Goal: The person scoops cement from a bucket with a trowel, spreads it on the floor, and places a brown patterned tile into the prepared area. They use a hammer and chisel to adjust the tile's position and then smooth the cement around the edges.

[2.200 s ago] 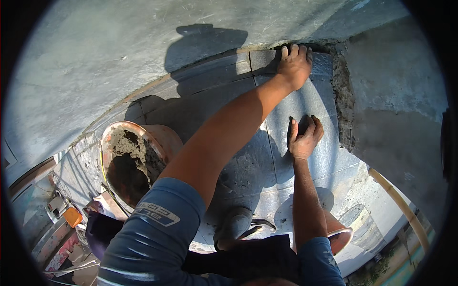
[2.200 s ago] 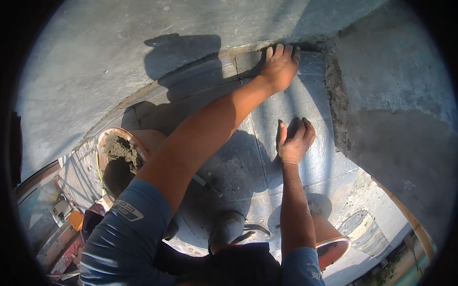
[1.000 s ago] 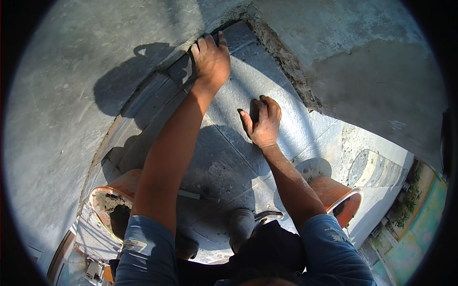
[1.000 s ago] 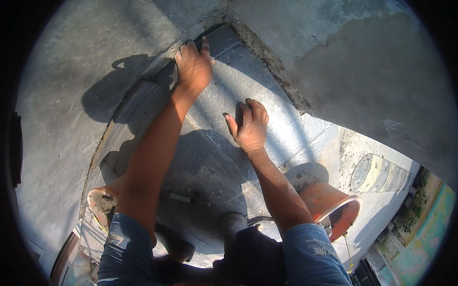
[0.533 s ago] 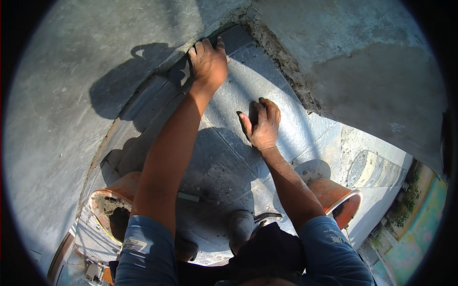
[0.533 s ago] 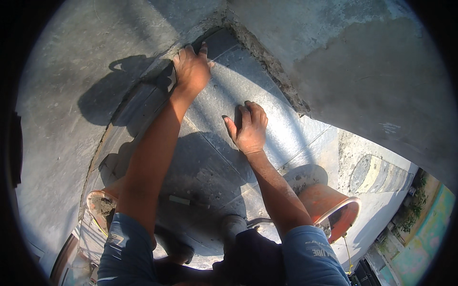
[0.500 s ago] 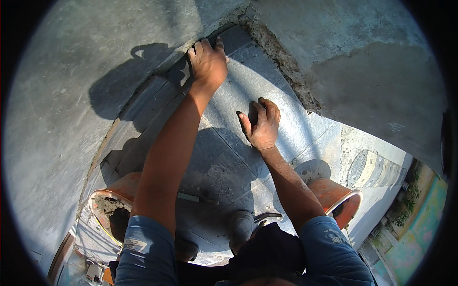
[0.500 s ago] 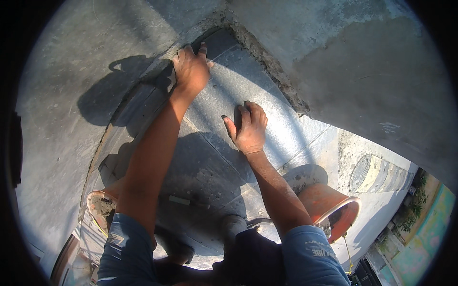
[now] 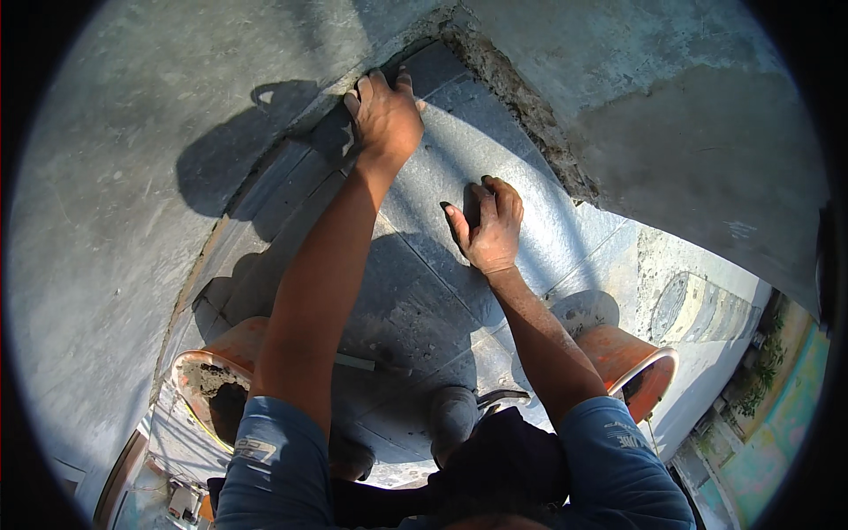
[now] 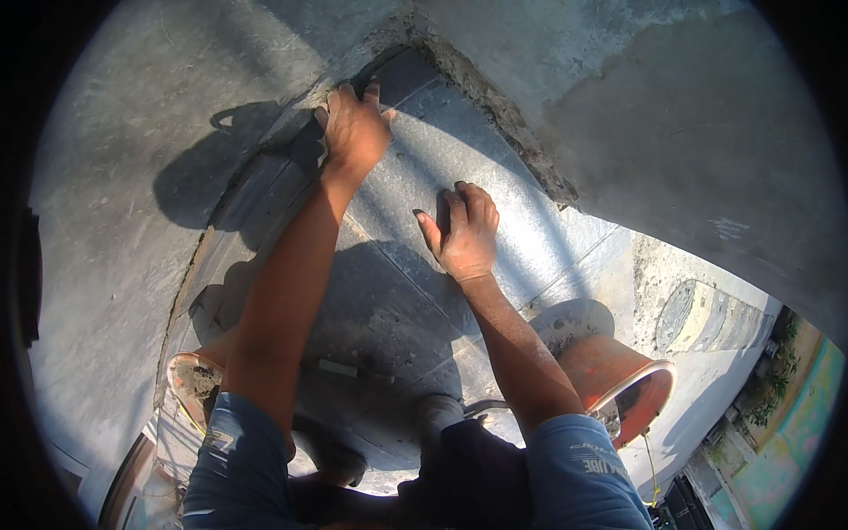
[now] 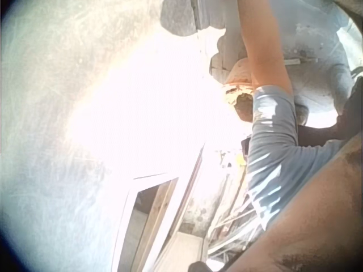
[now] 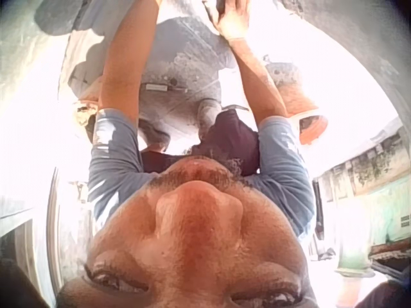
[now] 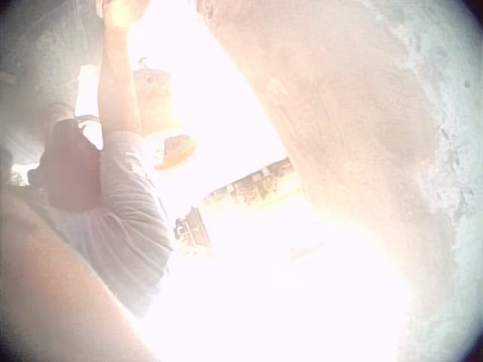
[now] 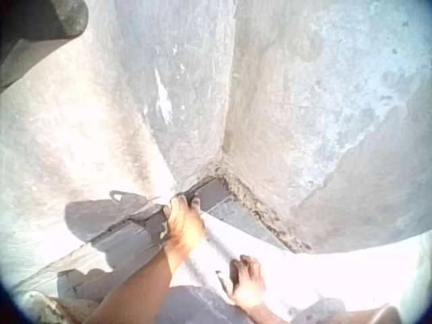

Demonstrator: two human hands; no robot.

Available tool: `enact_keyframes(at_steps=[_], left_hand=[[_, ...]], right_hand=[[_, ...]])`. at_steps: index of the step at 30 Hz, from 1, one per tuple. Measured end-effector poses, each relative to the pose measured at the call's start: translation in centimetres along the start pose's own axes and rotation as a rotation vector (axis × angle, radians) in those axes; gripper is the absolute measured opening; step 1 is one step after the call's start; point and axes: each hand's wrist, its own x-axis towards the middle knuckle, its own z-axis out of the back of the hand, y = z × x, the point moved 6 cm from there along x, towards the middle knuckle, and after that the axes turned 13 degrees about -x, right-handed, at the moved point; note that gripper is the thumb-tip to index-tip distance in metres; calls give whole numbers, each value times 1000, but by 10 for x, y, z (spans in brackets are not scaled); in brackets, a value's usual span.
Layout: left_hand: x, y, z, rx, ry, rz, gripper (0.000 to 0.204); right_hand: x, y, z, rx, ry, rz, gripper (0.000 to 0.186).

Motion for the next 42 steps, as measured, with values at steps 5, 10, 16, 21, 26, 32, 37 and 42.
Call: enact_keyframes(at_steps=[5, 10, 16, 21, 26, 32, 37, 42], left_hand=[[3, 0, -2, 63, 29, 25, 51], [2, -1, -4, 93, -4, 7, 51], [-1, -6, -3, 147, -67, -64, 54], [-2, -5, -7, 174, -89, -56, 55], [2, 0, -2, 130, -4, 43, 54], [-25, 5, 18, 131, -85, -99, 51], [-97, 49, 42, -250, -243, 297, 39], [-139, 110, 10, -883, -505, 738, 25]], right_hand=[[0, 0, -1, 11, -21, 3, 56], [0, 1, 0, 18, -8, -5, 56], [1, 0, 3, 19, 0, -2, 56], [-1, -2, 1, 38, 27, -17, 57], [0, -3, 0, 55, 15, -21, 56], [3, 0, 3, 10, -19, -24, 56], [10, -6, 0, 133, -45, -195, 47], [101, -2, -16, 254, -167, -305, 44]])
